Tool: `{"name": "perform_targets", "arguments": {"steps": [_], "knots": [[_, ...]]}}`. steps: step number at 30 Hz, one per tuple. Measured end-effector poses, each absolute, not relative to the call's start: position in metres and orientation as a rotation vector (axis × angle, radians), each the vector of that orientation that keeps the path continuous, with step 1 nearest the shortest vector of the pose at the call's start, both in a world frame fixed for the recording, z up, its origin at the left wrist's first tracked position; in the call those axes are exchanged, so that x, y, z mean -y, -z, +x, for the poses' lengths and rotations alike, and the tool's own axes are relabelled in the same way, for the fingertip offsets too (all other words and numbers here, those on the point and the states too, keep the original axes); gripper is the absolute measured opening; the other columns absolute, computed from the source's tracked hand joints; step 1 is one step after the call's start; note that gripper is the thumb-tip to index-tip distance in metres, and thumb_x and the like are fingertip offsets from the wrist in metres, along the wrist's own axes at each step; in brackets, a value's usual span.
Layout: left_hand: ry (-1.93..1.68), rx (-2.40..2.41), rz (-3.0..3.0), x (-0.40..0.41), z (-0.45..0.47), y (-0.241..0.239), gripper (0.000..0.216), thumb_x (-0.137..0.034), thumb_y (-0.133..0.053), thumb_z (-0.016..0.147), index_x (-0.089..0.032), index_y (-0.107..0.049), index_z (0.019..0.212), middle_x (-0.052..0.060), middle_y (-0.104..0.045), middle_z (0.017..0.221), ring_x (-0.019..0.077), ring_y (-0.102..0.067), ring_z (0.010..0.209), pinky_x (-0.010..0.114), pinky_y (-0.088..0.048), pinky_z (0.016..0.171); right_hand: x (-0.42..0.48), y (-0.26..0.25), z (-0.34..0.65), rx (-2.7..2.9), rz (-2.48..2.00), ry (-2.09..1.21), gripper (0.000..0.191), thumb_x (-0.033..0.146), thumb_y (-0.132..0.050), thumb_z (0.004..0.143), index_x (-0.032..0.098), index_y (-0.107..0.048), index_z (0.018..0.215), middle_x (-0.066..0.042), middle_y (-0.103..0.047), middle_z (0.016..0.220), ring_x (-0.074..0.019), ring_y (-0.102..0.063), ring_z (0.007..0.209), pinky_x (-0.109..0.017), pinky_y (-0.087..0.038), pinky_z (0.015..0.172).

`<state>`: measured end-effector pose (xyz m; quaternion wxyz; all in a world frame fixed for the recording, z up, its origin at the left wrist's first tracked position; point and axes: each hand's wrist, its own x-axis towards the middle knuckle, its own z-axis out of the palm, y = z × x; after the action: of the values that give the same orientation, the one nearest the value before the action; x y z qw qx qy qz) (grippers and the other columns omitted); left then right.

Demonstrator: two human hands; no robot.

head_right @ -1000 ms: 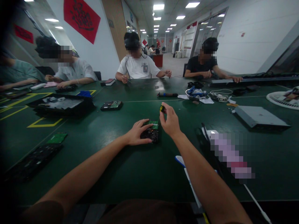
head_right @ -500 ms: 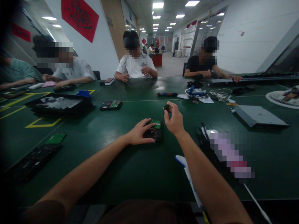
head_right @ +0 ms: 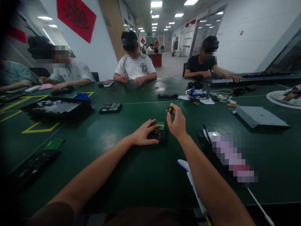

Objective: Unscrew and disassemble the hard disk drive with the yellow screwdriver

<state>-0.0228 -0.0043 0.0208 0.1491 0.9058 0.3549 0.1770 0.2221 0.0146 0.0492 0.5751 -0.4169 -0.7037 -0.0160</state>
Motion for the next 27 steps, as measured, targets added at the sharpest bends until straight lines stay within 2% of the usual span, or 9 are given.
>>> {"name": "perform_targets", "arguments": {"steps": [6,14,18,21,27], "knots": [[-0.484,-0.991,2.613,-0.005,-0.011,-0.021,0.101,-0.083,-0.067,0.078,-0.027,-0.043,0.159,0.016,-0.022,0.172,0.0474,-0.018,0.157,0.068,-0.022,0.124,-0.016,-0.049,0.23,1.651,-1.004,0.126,0.048,0.033,-0.066,0.095,0.025,-0.053,0.141,-0.013,-0.065,0.124,-0.0271,-0.069,0.1,-0.05,-0.064,0.087],[-0.449,-1.009,2.595,0.002,-0.022,-0.023,0.101,-0.082,-0.065,0.08,-0.029,-0.038,0.162,0.012,-0.016,0.174,0.0457,-0.015,0.158,0.065,-0.02,0.127,-0.014,-0.042,0.23,1.631,-1.04,-0.016,0.058,0.031,-0.06,0.098,0.028,-0.04,0.152,-0.014,-0.063,0.134,-0.027,-0.073,0.098,-0.053,-0.063,0.092],[-0.447,-1.034,2.588,0.004,-0.023,-0.022,0.104,-0.082,-0.066,0.079,-0.03,-0.034,0.163,0.011,-0.013,0.174,0.0453,-0.011,0.159,0.065,-0.019,0.127,-0.014,-0.037,0.235,1.578,-1.084,0.023,0.058,0.033,-0.068,0.094,0.028,-0.045,0.148,-0.014,-0.063,0.129,-0.0264,-0.071,0.091,-0.054,-0.064,0.087],[-0.435,-1.043,2.577,0.005,-0.022,-0.021,0.104,-0.08,-0.067,0.079,-0.031,-0.032,0.164,0.01,-0.014,0.174,0.0458,-0.01,0.159,0.066,-0.02,0.127,-0.014,-0.035,0.237,1.565,-1.092,0.067,0.057,0.034,-0.069,0.093,0.029,-0.047,0.146,-0.013,-0.061,0.128,-0.0285,-0.069,0.097,-0.055,-0.063,0.087],[-0.435,-1.038,2.583,0.003,-0.022,-0.019,0.104,-0.08,-0.069,0.078,-0.03,-0.034,0.163,0.012,-0.014,0.174,0.0466,-0.012,0.159,0.067,-0.021,0.125,-0.009,-0.039,0.232,1.638,-1.044,0.0,0.055,0.03,-0.055,0.1,0.028,-0.037,0.152,-0.015,-0.06,0.138,-0.0277,-0.071,0.104,-0.051,-0.064,0.093]]}}
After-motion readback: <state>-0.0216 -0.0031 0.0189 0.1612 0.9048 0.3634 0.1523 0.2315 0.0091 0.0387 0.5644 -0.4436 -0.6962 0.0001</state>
